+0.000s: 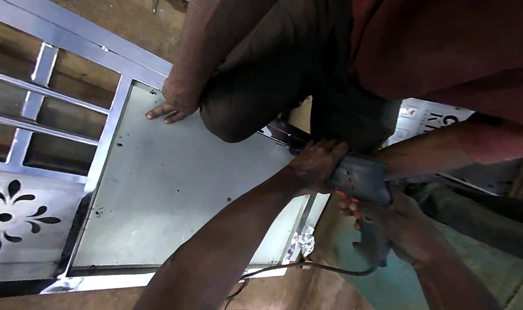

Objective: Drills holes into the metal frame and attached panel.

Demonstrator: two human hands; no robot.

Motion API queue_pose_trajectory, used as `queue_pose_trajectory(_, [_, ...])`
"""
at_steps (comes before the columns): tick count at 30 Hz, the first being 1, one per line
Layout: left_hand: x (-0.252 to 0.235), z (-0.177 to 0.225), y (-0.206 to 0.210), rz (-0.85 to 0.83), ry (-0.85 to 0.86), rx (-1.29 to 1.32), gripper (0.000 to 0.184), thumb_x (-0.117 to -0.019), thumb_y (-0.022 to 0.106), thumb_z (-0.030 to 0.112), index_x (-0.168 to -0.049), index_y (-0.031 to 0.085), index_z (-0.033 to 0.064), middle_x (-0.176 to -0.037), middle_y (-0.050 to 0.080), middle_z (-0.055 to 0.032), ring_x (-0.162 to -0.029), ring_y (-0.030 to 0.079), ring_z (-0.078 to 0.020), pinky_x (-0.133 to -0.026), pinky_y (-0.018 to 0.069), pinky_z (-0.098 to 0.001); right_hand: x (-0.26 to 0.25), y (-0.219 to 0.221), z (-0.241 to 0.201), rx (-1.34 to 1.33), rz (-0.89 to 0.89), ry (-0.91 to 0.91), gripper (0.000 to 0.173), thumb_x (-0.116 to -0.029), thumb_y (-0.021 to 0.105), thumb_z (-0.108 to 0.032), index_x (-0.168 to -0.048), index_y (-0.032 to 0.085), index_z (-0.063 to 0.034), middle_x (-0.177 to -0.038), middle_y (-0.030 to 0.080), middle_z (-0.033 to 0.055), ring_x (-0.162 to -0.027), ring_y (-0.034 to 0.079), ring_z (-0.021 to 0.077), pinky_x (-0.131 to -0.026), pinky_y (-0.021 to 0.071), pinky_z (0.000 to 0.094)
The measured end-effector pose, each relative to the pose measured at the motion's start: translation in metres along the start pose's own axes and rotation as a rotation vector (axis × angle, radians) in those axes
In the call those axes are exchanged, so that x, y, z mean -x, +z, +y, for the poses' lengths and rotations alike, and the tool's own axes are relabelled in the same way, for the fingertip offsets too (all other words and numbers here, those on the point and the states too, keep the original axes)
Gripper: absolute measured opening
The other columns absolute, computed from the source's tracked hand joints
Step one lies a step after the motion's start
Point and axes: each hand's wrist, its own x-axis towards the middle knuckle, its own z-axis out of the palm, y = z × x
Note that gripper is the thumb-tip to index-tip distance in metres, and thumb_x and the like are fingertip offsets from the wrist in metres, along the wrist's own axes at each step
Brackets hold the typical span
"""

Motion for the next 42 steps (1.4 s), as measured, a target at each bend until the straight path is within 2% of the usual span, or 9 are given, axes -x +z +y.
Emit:
queue_pose_trajectory(3, [-0.001, 0.001, 0.000, -0.013, -0.002, -0.013, 0.087, -0.0591, 0.096, 0.032, -0.132, 0.059, 0.0041, -0.129, 0.064, -0.0166, -0.125, 0.058, -0.0337, -0.107, 0.0451, -0.0536, 0.000, 0.001, 0.001, 0.001, 0.024, 0.013, 0.048, -0.0798, 0.070, -0.010, -0.125, 0.053, -0.0052, -0.082, 0.070, 0.0145, -0.063, 0.071, 0.0275, -0.054, 0.0624, 0.0381])
queue_pose_trajectory(7, [0.001, 0.000, 0.002, 0.002, 0.005, 0.002, 0.084, -0.0599, 0.095, 0.032, -0.131, 0.060, 0.0036, -0.127, 0.065, -0.0169, -0.123, 0.059, -0.0346, -0.106, 0.0459, -0.0549, 0.000, 0.003, 0.003, 0.003, 0.039, 0.019, 0.047, -0.0810, 0.069, -0.008, -0.125, 0.053, -0.0051, -0.077, 0.068, 0.0135, -0.059, 0.069, 0.0252, -0.053, 0.0612, 0.0360])
queue_pose_trajectory(13, [0.002, 0.000, 0.001, 0.011, -0.006, -0.012, 0.086, -0.0584, 0.095, 0.031, -0.132, 0.059, 0.0043, -0.129, 0.064, -0.0169, -0.124, 0.059, -0.0341, -0.106, 0.0455, -0.0541, -0.001, 0.001, 0.001, 0.034, 0.025, 0.019, 0.051, -0.0828, 0.073, -0.011, -0.129, 0.053, -0.0046, -0.097, 0.074, 0.0164, -0.078, 0.075, 0.0314, -0.058, 0.0633, 0.0391])
queue_pose_trajectory(17, [0.001, 0.000, 0.000, 0.015, -0.015, -0.008, 0.087, -0.0590, 0.095, 0.033, -0.132, 0.060, 0.0024, -0.129, 0.064, -0.0177, -0.124, 0.059, -0.0343, -0.104, 0.0468, -0.0545, -0.002, 0.001, -0.002, 0.040, 0.022, 0.027, 0.051, -0.0827, 0.073, -0.010, -0.129, 0.053, -0.0048, -0.099, 0.075, 0.0164, -0.081, 0.076, 0.0323, -0.059, 0.0636, 0.0395])
queue_pose_trajectory(26, [0.007, -0.004, 0.004, 0.039, -0.015, 0.000, 0.088, -0.0592, 0.095, 0.035, -0.132, 0.059, 0.0006, -0.129, 0.064, -0.0197, -0.124, 0.059, -0.0358, -0.105, 0.0466, -0.0544, -0.002, 0.011, -0.002, 0.053, 0.048, 0.028, 0.047, -0.0825, 0.072, -0.006, -0.126, 0.053, -0.0049, -0.082, 0.068, 0.0144, -0.060, 0.068, 0.0257, -0.054, 0.0611, 0.0370])
queue_pose_trajectory(31, [0.012, -0.018, 0.006, 0.094, 0.031, -0.018, 0.087, -0.0574, 0.095, 0.039, -0.127, 0.062, -0.0015, -0.124, 0.066, -0.0207, -0.120, 0.062, -0.0371, -0.102, 0.0494, -0.0555, -0.005, 0.020, 0.005, 0.095, 0.035, -0.008, 0.057, -0.0808, 0.075, -0.019, -0.132, 0.053, -0.0071, -0.091, 0.072, 0.0120, -0.071, 0.072, 0.0253, -0.058, 0.0622, 0.0383])
queue_pose_trajectory(36, [0.009, 0.007, 0.000, 0.026, 0.005, -0.048, 0.086, -0.0591, 0.096, 0.033, -0.130, 0.060, 0.0013, -0.128, 0.064, -0.0188, -0.123, 0.059, -0.0355, -0.104, 0.0471, -0.0542, 0.010, -0.001, 0.015, 0.077, 0.057, -0.058, 0.061, -0.0746, 0.074, -0.028, -0.129, 0.057, -0.0067, -0.101, 0.074, 0.0115, -0.080, 0.075, 0.0269, -0.060, 0.0641, 0.0404])
queue_pose_trajectory(39, [0.005, 0.038, 0.003, 0.093, 0.102, -0.068, 0.088, -0.0525, 0.097, 0.034, -0.128, 0.063, 0.0030, -0.123, 0.068, -0.0170, -0.118, 0.063, -0.0347, -0.098, 0.0508, -0.0550, 0.043, -0.035, 0.024, 0.026, -0.024, -0.080, 0.064, -0.0847, 0.075, -0.022, -0.139, 0.047, -0.0013, -0.114, 0.073, 0.0160, -0.095, 0.075, 0.0330, -0.069, 0.0654, 0.0454])
queue_pose_trajectory(42, [0.006, 0.087, -0.003, 0.014, 0.113, -0.087, 0.092, -0.0511, 0.098, 0.035, -0.132, 0.062, 0.0097, -0.128, 0.065, -0.0127, -0.122, 0.060, -0.0312, -0.099, 0.0500, -0.0530, 0.085, -0.062, 0.030, 0.000, -0.069, -0.110, 0.059, -0.0883, 0.073, -0.010, -0.138, 0.045, 0.0041, -0.119, 0.071, 0.0179, -0.099, 0.074, 0.0354, -0.073, 0.0654, 0.0506])
